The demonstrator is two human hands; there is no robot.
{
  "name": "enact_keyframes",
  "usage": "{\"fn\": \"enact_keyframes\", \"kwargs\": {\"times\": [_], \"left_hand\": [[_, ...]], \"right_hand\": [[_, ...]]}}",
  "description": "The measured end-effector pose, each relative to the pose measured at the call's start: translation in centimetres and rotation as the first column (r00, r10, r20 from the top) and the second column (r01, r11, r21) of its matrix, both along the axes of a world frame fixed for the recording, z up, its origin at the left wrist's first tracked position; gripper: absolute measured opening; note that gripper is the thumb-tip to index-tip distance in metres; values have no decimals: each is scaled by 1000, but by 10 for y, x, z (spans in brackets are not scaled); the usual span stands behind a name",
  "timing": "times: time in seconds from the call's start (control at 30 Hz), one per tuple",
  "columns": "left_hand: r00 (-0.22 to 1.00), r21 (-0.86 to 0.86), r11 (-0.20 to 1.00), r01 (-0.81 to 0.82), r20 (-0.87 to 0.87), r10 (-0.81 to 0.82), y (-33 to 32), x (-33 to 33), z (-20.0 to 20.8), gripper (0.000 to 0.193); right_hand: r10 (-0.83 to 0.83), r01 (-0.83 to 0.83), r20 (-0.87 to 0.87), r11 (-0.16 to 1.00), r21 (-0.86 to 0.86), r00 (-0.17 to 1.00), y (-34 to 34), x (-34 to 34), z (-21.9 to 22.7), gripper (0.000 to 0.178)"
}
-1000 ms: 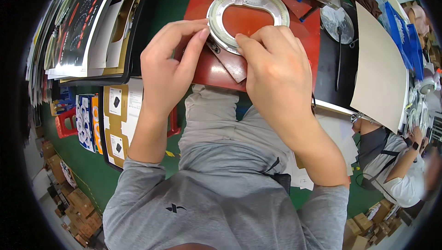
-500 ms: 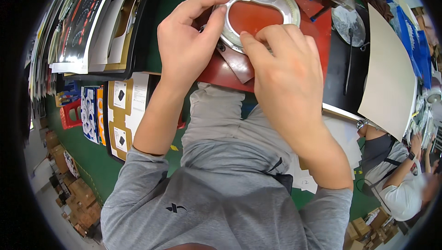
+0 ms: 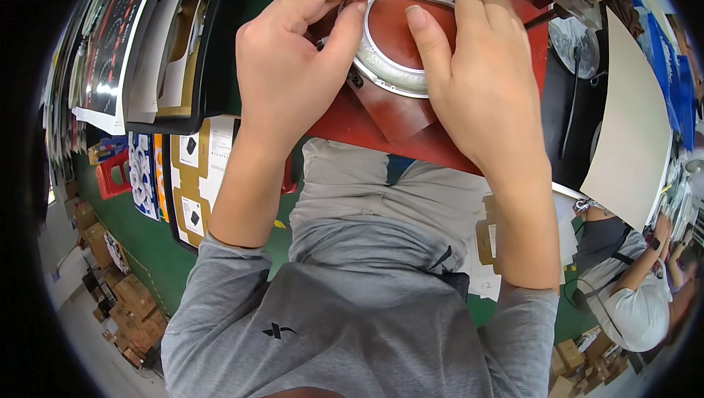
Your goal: Assembling circular electronic components by applying a substance with a brush and using a manual press.
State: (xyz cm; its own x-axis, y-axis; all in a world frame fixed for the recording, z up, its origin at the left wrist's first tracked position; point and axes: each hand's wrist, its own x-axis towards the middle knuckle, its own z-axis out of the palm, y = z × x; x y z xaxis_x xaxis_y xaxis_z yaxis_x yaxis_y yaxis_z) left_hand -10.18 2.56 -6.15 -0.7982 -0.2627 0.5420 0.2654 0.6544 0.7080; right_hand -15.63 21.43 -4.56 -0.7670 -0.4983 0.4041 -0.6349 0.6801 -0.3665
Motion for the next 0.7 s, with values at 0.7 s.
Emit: {"fn": "enact_keyframes", "kwargs": {"times": [0.7], "left_hand": [[968,-230,970,-74,219,125,-21,-8,24,35]], "right_hand": [[103,-696,-704,305,-650,703,40,-77,133,28]]}}
